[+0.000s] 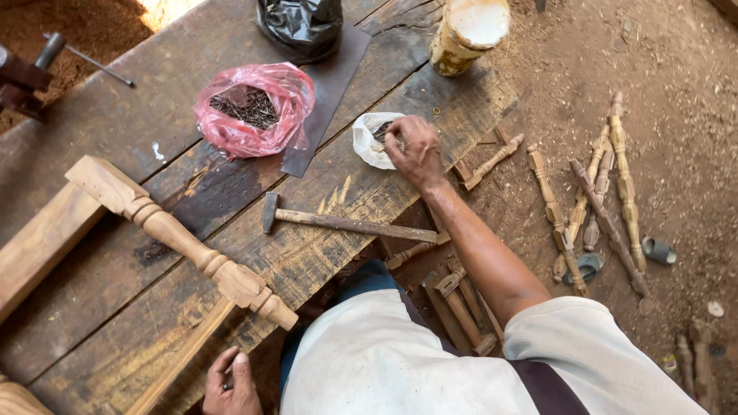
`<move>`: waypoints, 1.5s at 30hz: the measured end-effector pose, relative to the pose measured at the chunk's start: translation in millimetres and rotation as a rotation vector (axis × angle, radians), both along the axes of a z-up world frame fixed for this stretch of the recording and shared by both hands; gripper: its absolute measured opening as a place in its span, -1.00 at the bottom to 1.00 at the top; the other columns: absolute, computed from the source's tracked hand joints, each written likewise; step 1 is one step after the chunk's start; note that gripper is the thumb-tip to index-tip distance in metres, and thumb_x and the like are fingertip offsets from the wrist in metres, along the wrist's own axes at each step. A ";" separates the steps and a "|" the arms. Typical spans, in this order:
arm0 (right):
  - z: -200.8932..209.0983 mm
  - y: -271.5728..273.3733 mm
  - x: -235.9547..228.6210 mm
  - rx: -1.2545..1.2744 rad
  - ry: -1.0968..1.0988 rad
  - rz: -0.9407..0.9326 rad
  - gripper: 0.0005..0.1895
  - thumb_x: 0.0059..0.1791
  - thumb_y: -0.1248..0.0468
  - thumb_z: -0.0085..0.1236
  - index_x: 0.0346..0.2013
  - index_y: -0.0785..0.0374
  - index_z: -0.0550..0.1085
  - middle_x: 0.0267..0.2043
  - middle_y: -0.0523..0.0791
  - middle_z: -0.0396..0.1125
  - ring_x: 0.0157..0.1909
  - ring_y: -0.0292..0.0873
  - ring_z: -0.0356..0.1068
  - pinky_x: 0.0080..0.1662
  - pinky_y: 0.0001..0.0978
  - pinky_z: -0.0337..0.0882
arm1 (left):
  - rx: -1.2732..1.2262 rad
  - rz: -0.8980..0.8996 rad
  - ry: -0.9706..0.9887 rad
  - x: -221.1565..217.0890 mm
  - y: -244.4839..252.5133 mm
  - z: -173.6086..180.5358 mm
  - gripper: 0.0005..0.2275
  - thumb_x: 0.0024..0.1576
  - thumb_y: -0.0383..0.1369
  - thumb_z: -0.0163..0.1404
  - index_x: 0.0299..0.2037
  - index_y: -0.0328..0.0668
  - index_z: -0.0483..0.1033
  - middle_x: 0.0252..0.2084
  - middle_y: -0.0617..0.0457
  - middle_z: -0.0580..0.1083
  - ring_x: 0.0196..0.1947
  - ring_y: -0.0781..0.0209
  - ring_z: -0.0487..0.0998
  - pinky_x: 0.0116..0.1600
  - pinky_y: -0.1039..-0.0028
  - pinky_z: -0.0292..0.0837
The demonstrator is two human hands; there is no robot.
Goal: The person assembles a wooden frame by hammering nails into turned wooden legs and cross-members on a low wooden workbench.
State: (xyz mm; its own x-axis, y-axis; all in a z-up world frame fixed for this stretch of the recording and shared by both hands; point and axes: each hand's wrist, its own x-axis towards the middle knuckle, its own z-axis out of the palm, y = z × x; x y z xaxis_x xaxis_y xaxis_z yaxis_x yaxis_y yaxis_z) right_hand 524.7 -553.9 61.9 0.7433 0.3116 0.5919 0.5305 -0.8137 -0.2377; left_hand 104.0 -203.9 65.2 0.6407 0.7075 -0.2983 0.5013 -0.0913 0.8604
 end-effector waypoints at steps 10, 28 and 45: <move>106.7 118.3 -184.8 0.530 0.915 0.713 -0.79 0.10 0.15 0.12 -0.18 0.24 0.51 -0.28 -0.13 0.44 -0.25 -0.23 0.47 -0.20 -0.34 0.50 | -0.332 -0.507 -0.177 124.7 -36.0 114.7 -0.74 0.11 -0.48 0.13 0.01 -0.26 0.55 -0.25 0.16 0.54 -0.45 0.55 0.43 -0.43 0.75 0.31; 89.9 80.8 -156.5 0.699 0.960 0.432 -0.81 0.09 0.19 0.22 -0.16 0.27 0.52 -0.38 -0.12 0.46 -0.37 -0.22 0.49 -0.26 -0.37 0.50 | -0.436 -0.513 0.055 201.8 -52.1 -62.2 -0.74 0.15 -0.45 0.05 0.05 -0.18 0.56 -0.29 0.15 0.55 -0.55 0.51 0.32 -0.48 0.66 0.19; 40.5 3.7 -28.7 0.838 1.176 0.488 -0.83 0.07 0.25 0.28 -0.12 0.29 0.61 -0.27 -0.09 0.54 -0.28 -0.21 0.56 -0.20 -0.38 0.55 | -0.296 -0.719 -0.216 249.2 -87.4 -149.1 -0.82 0.19 -0.41 0.10 -0.05 -0.26 0.65 -0.24 0.00 0.59 -0.45 0.44 0.51 -0.33 0.60 0.41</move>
